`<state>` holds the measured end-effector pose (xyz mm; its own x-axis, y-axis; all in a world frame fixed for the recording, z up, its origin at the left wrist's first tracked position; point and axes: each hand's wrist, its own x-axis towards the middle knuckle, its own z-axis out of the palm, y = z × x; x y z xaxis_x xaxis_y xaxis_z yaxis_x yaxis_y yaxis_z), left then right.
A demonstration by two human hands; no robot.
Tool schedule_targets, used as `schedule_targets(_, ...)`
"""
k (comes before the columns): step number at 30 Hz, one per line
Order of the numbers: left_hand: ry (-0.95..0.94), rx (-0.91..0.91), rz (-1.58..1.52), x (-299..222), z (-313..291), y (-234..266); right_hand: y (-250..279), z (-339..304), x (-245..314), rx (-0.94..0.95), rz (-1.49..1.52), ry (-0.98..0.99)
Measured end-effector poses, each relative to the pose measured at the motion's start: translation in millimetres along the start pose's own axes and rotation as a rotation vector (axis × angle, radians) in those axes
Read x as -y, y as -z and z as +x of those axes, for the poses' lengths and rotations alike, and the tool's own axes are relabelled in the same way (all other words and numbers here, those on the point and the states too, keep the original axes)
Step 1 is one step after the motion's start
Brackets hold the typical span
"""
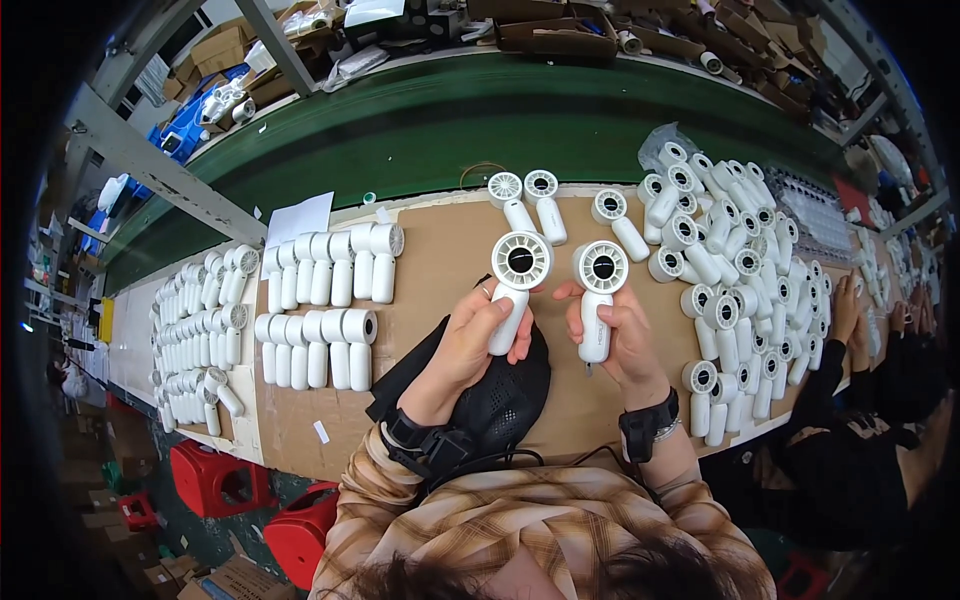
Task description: Inspecting and organizing small portable fans at a manufacturing workstation.
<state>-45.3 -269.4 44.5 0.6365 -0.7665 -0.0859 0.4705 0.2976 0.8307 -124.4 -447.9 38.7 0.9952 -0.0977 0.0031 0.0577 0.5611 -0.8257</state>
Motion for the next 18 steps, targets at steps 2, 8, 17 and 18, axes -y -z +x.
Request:
schedule_targets(2,-0.011,-0.004,0.018,1.0,-0.1,0.6,-0.9,-0.8,1.0,0.014,-0.001,0.009)
schedule_targets(8,-0.07,-0.024,0.04,2.6,-1.8,-4.5,-7.6,-2.3,5.0,0.025,-0.001,0.023)
schedule_targets(17,-0.098,-0.032,0.093,1.6,-1.4,-2.9,-1.7,-4.0,5.0,0.047,-0.031,0.035)
schedule_targets(18,-0.093,-0.022,0.092,1.6,-1.0,-3.1,-2.7,-2.7,3.6,0.065,-0.033,0.039)
